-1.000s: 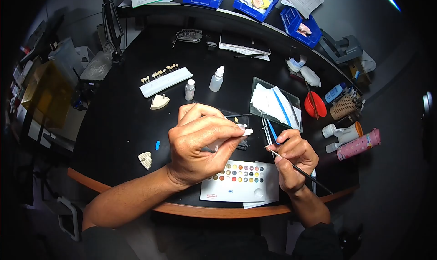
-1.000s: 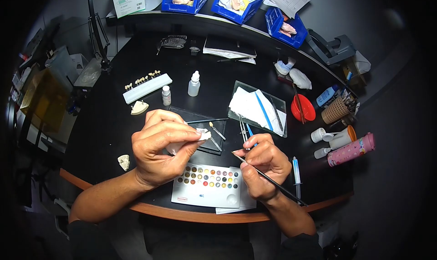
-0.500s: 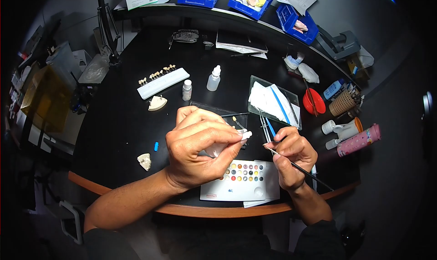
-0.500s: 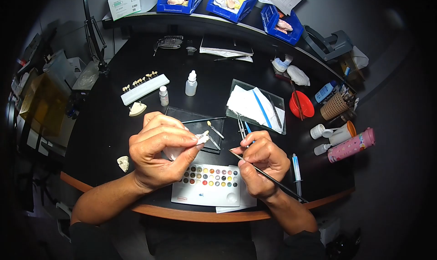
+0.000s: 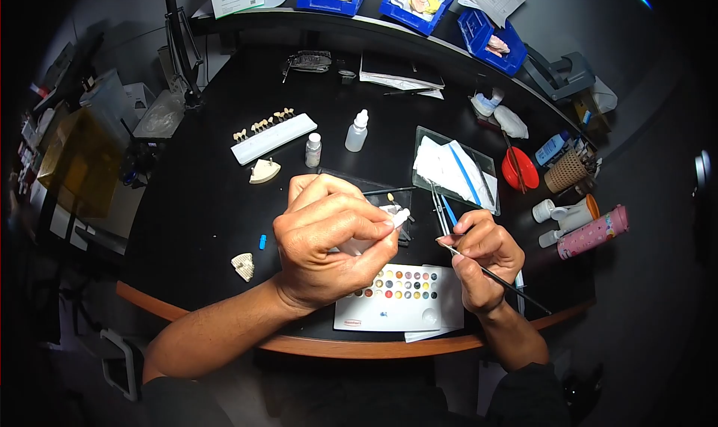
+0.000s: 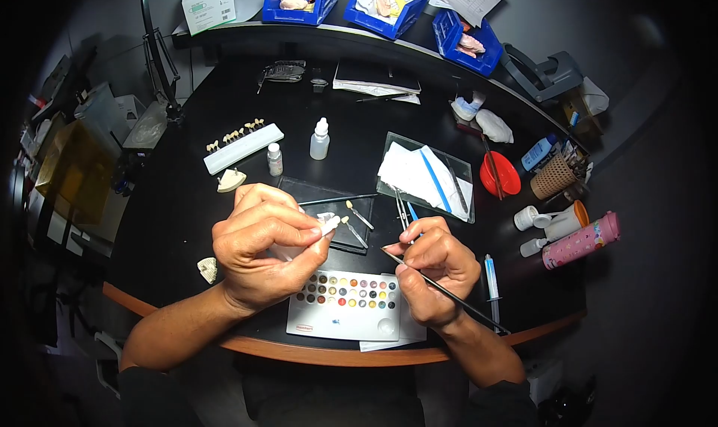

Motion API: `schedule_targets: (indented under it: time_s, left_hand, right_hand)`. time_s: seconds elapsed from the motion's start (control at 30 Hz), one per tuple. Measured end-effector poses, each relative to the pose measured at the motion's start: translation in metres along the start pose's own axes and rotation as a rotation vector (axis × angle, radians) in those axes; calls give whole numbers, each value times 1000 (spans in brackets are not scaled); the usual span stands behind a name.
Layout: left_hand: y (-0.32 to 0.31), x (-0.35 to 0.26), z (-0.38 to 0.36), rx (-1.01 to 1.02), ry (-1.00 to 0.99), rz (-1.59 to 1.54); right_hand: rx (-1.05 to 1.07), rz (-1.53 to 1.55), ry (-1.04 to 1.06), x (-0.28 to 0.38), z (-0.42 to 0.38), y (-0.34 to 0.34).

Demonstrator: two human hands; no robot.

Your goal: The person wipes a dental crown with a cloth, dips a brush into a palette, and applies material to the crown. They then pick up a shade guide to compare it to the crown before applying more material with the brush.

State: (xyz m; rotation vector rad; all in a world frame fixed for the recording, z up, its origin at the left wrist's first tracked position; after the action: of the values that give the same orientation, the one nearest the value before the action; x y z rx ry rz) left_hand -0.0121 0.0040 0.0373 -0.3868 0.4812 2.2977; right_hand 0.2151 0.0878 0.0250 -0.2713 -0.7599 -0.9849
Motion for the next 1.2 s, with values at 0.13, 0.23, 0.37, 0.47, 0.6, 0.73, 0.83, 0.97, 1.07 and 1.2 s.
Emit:
schedule_targets:
  time_s: [0.13,0.23,0.37,0.47,0.6,0.73,0.83,0.97,1.07,1.2]
  left_hand:
    - [-1,-3,0,-3,4,-36]
    - [-6,-1,-4,-15,32,-121]
    - [-8,-3,-9,-24,57,-118]
    - [-7,-6,-9,-29,50,-116]
    - [-4,-8,-8,-42,18,-123]
    - [-1,-9,-7,-27,9,-126]
    - [1,-11,-6,-17,9,-129]
    - [2,-12,-6,-15,7,-136]
    - [3,-13,-4,-19,13,-137]
    - [4,-14,-3,-15,18,-135]
  right_hand:
    - [-43,-7,47,3,2,-3]
    - [-45,-67,111,11,4,-8]
    - [-86,-121,146,30,7,-30]
    - [-128,-151,169,37,7,-45]
    - [-223,-170,184,38,3,-66]
    - [-251,-216,207,40,3,-75]
    - [-226,-264,231,42,6,-80]
    - [-228,-289,246,41,5,-81]
    - [-217,-317,263,43,7,-82]
    - [-215,-330,275,43,5,-83]
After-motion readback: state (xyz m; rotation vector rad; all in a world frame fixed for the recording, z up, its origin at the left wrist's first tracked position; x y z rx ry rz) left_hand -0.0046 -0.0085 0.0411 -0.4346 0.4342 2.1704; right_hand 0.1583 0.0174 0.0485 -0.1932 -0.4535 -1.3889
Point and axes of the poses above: each hand's wrist, its own z-axis towards the middle knuckle, its own y-axis out of the back of the hand, x = y × z, the point moved 3 cm from there along z, towards the middle knuckle, and after that the axes turned 5 degrees about z, right-handed, at the moved point
